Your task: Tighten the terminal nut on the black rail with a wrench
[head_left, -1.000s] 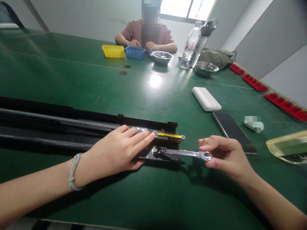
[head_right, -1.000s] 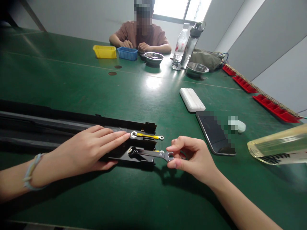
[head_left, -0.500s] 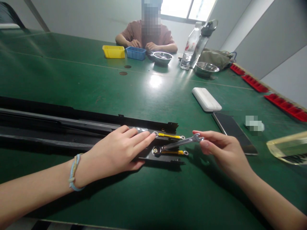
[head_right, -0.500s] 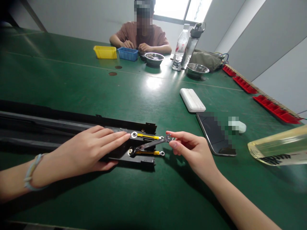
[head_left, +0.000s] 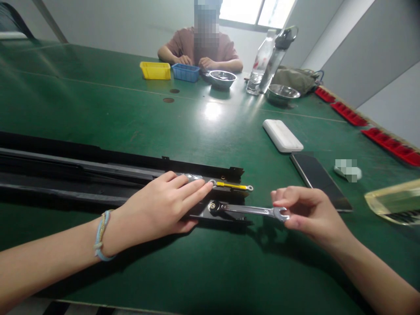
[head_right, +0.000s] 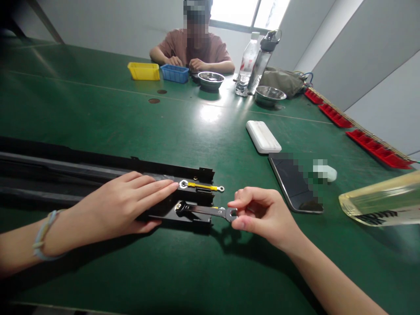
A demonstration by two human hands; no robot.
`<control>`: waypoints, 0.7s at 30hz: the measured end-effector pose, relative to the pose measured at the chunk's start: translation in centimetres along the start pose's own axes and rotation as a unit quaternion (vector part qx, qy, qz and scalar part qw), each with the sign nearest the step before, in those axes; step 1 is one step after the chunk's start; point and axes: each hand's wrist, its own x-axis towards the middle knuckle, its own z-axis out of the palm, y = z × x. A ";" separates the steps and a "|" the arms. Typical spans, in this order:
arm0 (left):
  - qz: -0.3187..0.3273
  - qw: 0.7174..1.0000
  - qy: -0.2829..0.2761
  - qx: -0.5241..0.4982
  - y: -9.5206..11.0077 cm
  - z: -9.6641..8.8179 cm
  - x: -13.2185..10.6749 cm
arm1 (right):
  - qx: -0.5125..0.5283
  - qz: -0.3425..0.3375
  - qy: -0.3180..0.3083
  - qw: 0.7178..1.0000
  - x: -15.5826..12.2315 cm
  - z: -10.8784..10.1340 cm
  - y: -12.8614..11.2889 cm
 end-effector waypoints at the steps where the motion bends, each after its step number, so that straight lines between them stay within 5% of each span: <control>1: -0.001 1.000 0.001 -0.001 0.0 0.0 0.1 | 0.008 -0.008 -0.023 1.000 0.0 0.0 0.0; 5: 0.001 1.000 0.006 -0.004 0.0 0.2 0.3 | 0.018 -0.038 -0.083 0.996 0.0 0.1 0.3; 11: 0.003 1.000 0.011 -0.003 0.2 0.3 0.3 | 0.009 -0.029 -0.080 0.996 0.0 -0.1 0.4; 21: -0.001 1.000 0.005 0.002 0.0 -0.1 -0.2 | -0.064 0.072 0.104 0.990 0.2 0.2 -0.2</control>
